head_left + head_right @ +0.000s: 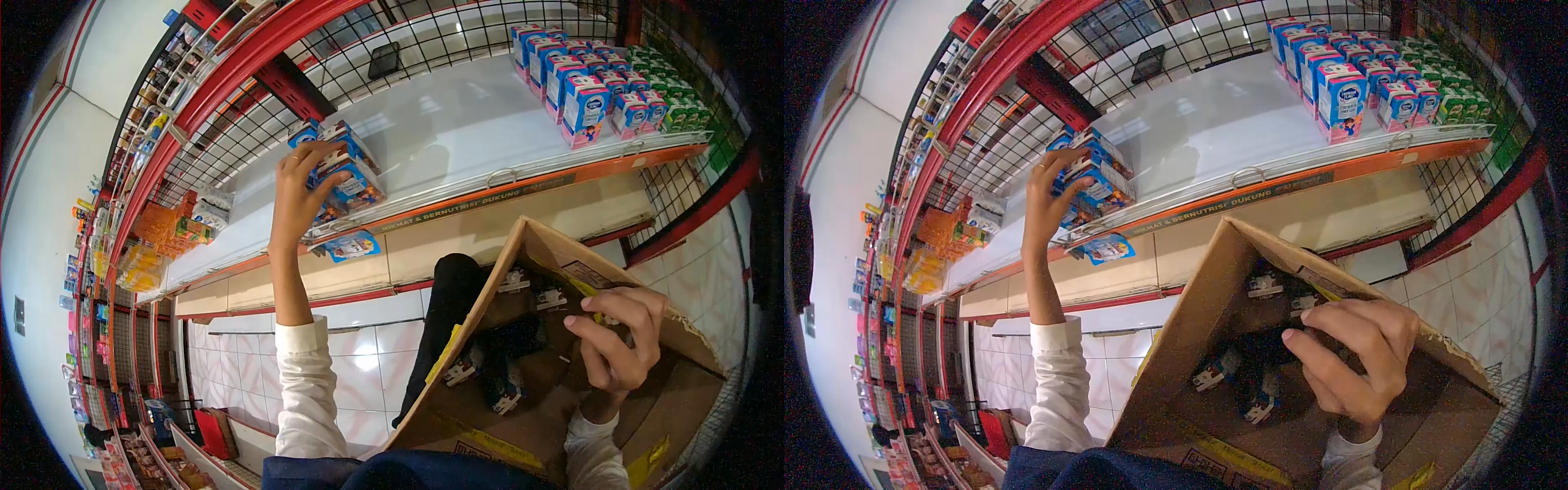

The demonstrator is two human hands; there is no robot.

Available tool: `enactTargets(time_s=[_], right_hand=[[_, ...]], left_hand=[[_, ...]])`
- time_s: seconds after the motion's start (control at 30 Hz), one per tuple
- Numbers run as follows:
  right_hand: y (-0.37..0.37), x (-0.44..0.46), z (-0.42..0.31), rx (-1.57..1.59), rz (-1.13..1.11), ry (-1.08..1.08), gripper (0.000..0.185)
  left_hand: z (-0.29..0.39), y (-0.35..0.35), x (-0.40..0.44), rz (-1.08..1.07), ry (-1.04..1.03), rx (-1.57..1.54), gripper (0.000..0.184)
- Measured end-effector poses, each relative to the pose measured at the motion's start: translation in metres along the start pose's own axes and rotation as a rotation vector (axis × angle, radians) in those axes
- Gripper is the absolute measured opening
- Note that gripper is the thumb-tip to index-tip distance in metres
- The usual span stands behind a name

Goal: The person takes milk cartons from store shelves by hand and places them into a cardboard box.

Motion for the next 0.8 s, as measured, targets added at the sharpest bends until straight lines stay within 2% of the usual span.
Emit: enactTargets(time_s=[0.07, 0.1, 0.17, 0.23, 0.3, 0.4, 0.6, 0.8], right_hand=[[0.000, 0.000, 0.002, -0.003, 0.004, -0.003, 0.028], [0.000, 0.000, 0.003, 0.000, 0.001, 0.010, 0.028], [-0.001, -0.001, 0.003, 0.006, -0.004, 0.022, 0.028], [0.000, 0.000, 0.002, 0.000, 0.013, 0.011, 0.029], [0.000, 0.000, 0.003, -0.003, 0.005, 0.015, 0.029], [-0.002, 0.000, 0.002, -0.016, 0.002, 0.023, 0.029], [-0.003, -0.001, 0.001, -0.037, 0.002, 0.037, 0.028], [-0.003, -0.001, 0.003, -0.040, 0.007, 0.049, 0.028]], left_hand=[[0.017, 0.007, -0.005, 0.074, -0.091, 0.345, 0.045], [0.017, 0.008, -0.009, 0.073, -0.091, 0.345, 0.045], [0.011, 0.025, -0.020, 0.191, -0.062, 0.226, 0.053], [-0.001, 0.030, -0.035, 0.161, -0.012, 0.269, 0.050], [-0.020, 0.029, -0.046, 0.136, 0.046, 0.067, 0.049], [-0.027, 0.024, -0.053, 0.119, 0.095, -0.042, 0.055], [-0.034, 0.027, -0.050, 0.084, 0.067, -0.046, 0.063], [-0.038, 0.028, -0.050, 0.090, 0.080, -0.088, 0.061]])
Point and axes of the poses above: each hand's wrist, its own x-axis towards the middle knuckle, its own y-axis out of the back of the hand, z = x × y, the point moved 7 cm from there along x, towards the middle knuckle, and after that the axes turned 14 degrees about -x, right-handed, at the moved point
